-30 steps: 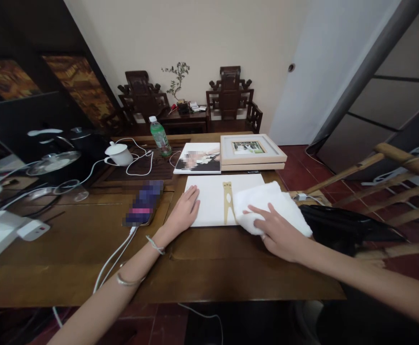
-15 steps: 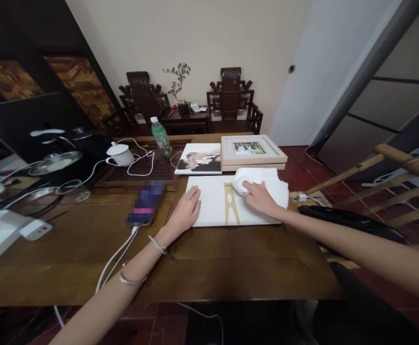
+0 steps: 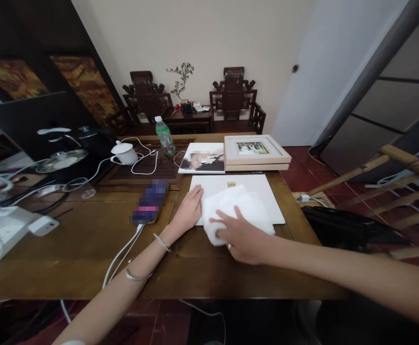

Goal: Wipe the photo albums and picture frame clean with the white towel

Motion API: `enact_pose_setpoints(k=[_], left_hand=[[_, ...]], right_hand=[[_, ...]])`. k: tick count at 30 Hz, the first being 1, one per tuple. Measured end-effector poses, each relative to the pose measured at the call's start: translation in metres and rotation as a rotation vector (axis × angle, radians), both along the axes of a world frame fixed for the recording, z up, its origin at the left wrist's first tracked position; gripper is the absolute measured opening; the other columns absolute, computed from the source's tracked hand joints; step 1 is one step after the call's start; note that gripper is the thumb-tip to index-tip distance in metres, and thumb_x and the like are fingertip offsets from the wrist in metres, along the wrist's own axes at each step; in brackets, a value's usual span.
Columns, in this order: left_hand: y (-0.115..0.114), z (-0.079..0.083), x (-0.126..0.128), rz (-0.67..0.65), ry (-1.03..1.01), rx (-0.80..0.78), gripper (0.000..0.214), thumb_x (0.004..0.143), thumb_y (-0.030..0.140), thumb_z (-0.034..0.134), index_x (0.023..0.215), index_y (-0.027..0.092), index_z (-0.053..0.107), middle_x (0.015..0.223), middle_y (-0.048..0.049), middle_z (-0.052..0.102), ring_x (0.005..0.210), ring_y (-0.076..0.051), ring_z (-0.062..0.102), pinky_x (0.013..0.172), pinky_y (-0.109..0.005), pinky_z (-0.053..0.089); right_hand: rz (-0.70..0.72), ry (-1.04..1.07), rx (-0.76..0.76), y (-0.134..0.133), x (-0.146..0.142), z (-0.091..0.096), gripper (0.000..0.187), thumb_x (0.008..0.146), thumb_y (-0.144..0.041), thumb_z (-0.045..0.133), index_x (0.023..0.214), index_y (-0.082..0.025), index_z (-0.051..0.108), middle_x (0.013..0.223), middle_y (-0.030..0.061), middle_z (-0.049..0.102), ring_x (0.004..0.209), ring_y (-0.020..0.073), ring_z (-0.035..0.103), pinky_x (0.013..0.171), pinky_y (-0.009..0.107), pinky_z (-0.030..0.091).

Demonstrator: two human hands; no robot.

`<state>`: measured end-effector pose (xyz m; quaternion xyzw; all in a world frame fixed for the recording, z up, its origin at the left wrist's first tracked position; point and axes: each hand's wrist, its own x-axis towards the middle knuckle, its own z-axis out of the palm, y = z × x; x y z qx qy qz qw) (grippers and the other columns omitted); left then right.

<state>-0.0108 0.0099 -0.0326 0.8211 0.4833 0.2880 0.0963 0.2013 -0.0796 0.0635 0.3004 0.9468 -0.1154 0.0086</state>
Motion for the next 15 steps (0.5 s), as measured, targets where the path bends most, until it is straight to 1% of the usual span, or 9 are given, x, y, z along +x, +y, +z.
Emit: enact_pose_setpoints(k=[2, 3, 5, 7, 9, 11, 13, 15], left_hand=[[0.000, 0.000, 0.000, -0.003, 0.004, 0.006, 0.047, 0.090, 0.015, 0.035, 0.136, 0.013, 0.045, 0.145, -0.0162, 0.043, 0.138, -0.028, 0.033, 0.112, -0.053, 0.030], [0.001, 0.000, 0.000, -0.002, 0.005, 0.009, 0.048, 0.089, 0.015, 0.035, 0.136, 0.013, 0.045, 0.145, -0.0161, 0.043, 0.138, -0.028, 0.033, 0.112, -0.053, 0.030], [0.001, -0.001, 0.000, 0.005, 0.008, 0.016, 0.048, 0.089, 0.015, 0.036, 0.136, 0.013, 0.045, 0.144, -0.0163, 0.043, 0.138, -0.029, 0.034, 0.112, -0.053, 0.030], [0.002, -0.002, 0.000, 0.012, 0.015, 0.017, 0.048, 0.088, 0.015, 0.036, 0.135, 0.013, 0.046, 0.144, -0.0170, 0.044, 0.138, -0.029, 0.034, 0.112, -0.053, 0.030], [0.002, -0.003, 0.001, 0.015, 0.019, 0.011, 0.047, 0.088, 0.015, 0.035, 0.134, 0.011, 0.047, 0.144, -0.0184, 0.043, 0.138, -0.030, 0.035, 0.112, -0.054, 0.031], [0.002, -0.002, 0.001, 0.016, 0.008, -0.002, 0.046, 0.089, 0.017, 0.035, 0.132, 0.010, 0.049, 0.144, -0.0187, 0.043, 0.138, -0.030, 0.034, 0.112, -0.053, 0.030], [0.001, 0.003, 0.002, 0.015, -0.035, -0.022, 0.044, 0.090, 0.020, 0.035, 0.131, 0.010, 0.051, 0.144, -0.0182, 0.044, 0.138, -0.030, 0.035, 0.113, -0.051, 0.030], [-0.001, 0.010, 0.003, 0.039, -0.138, -0.041, 0.044, 0.093, 0.025, 0.034, 0.130, 0.009, 0.051, 0.141, -0.0177, 0.048, 0.135, -0.028, 0.040, 0.112, -0.048, 0.031]], right_hand=[[0.020, -0.009, -0.071, -0.012, 0.009, 0.007, 0.034, 0.075, -0.007, 0.047, 0.105, -0.017, 0.060, 0.139, 0.0159, 0.049, 0.138, 0.0316, 0.029, 0.105, 0.065, 0.025], [0.010, 0.003, -0.083, -0.013, 0.013, 0.008, 0.032, 0.075, -0.007, 0.047, 0.103, -0.017, 0.060, 0.136, 0.0165, 0.052, 0.136, 0.0300, 0.033, 0.106, 0.062, 0.027], [-0.027, 0.047, -0.053, -0.003, 0.024, 0.007, 0.030, 0.076, -0.006, 0.046, 0.101, -0.017, 0.059, 0.132, 0.0179, 0.055, 0.134, 0.0271, 0.038, 0.108, 0.056, 0.028], [-0.058, 0.069, 0.011, 0.016, 0.033, 0.002, 0.030, 0.077, -0.006, 0.045, 0.103, -0.015, 0.057, 0.134, 0.0206, 0.053, 0.135, 0.0264, 0.036, 0.108, 0.054, 0.028], [-0.083, 0.032, 0.065, 0.041, 0.036, -0.004, 0.033, 0.078, -0.006, 0.046, 0.109, -0.013, 0.055, 0.139, 0.0242, 0.046, 0.138, 0.0288, 0.029, 0.106, 0.060, 0.027], [-0.099, -0.045, 0.105, 0.064, 0.031, -0.007, 0.042, 0.076, -0.005, 0.048, 0.118, -0.011, 0.053, 0.145, 0.0255, 0.037, 0.140, 0.0328, 0.021, 0.103, 0.068, 0.025], [-0.128, -0.117, 0.133, 0.082, 0.017, -0.009, 0.051, 0.074, -0.004, 0.048, 0.124, -0.012, 0.051, 0.151, 0.0227, 0.028, 0.141, 0.0371, 0.015, 0.099, 0.074, 0.022], [-0.175, -0.161, 0.143, 0.092, -0.003, -0.011, 0.056, 0.073, -0.003, 0.047, 0.128, -0.013, 0.051, 0.154, 0.0196, 0.021, 0.141, 0.0415, 0.011, 0.097, 0.078, 0.019]])
